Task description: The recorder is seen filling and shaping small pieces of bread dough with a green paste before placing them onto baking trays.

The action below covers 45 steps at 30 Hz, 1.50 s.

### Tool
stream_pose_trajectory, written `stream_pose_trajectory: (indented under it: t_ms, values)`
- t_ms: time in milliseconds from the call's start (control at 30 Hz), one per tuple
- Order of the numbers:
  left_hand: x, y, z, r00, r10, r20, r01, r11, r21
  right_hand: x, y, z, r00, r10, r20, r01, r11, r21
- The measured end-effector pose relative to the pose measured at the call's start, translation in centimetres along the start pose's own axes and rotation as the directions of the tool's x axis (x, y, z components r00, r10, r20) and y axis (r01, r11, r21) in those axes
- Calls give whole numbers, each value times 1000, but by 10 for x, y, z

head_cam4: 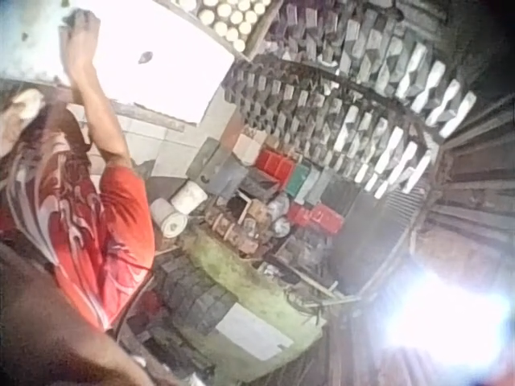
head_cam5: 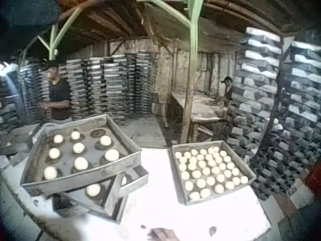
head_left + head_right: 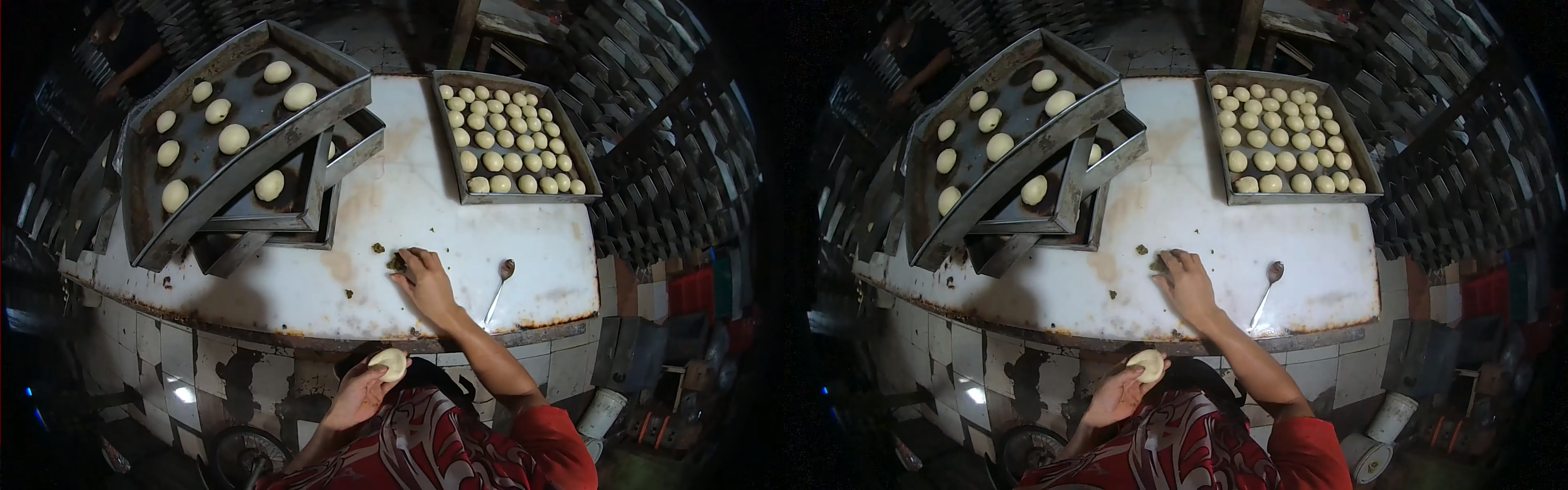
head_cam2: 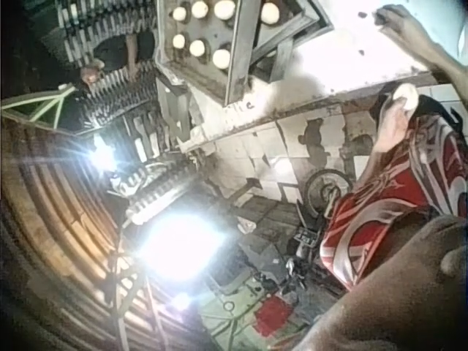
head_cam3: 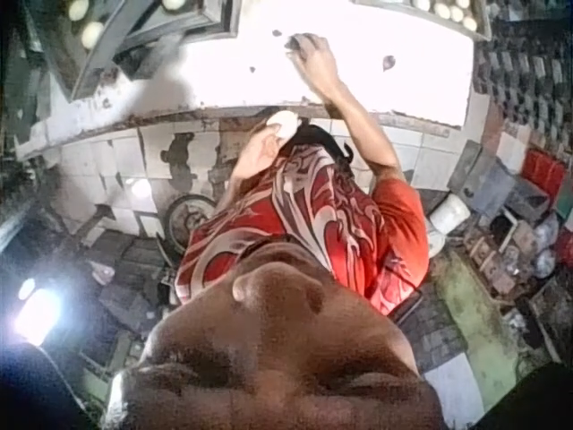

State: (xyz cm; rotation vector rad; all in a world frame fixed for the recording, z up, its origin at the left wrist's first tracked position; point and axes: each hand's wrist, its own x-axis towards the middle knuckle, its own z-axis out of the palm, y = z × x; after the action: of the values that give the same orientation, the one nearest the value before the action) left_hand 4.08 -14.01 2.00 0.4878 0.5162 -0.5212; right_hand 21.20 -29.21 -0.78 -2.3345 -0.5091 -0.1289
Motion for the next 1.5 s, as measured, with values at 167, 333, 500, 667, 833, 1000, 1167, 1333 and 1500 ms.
stream_pose_trajectory:
  t_ms: [167, 333, 500, 667, 833, 1000, 1167, 1333, 1500]
  values:
    - [-2, 13, -8, 991, 127, -45, -125, 991, 44, -3, -18, 36, 978, -56, -202, 24, 987, -159]
    - [-6, 44, -17, 991, 132, -20, -127, 981, 147, -30, -39, 53, 987, -101, -124, 68, 966, -251]
    - [-33, 109, -48, 971, 0, 238, -32, 991, 133, -33, -51, 10, 975, 192, 112, -213, 951, 222]
    - [-14, 157, -58, 974, 54, 220, -123, 942, 313, -19, -147, -23, 913, 295, 283, -389, 411, 825]
    - [4, 176, -54, 800, -41, 599, -130, 962, 239, -22, -210, 11, 964, 250, 88, -242, 695, 677]
    - [-10, 173, -58, 825, 146, 546, -230, 969, 89, -12, -224, 44, 904, -74, -421, 61, 997, -43]
    - [-8, 159, -48, 821, 388, 419, -394, 916, -78, -21, -221, 84, 931, -23, -363, -34, 988, -152]
    - [1, 128, -43, 822, 565, 71, -568, 823, 20, -46, -199, 54, 994, -102, -44, 99, 993, -58]
    - [2, 103, -39, 881, 469, 67, -472, 856, 211, -27, -154, 14, 995, 100, -22, -81, 901, 426]
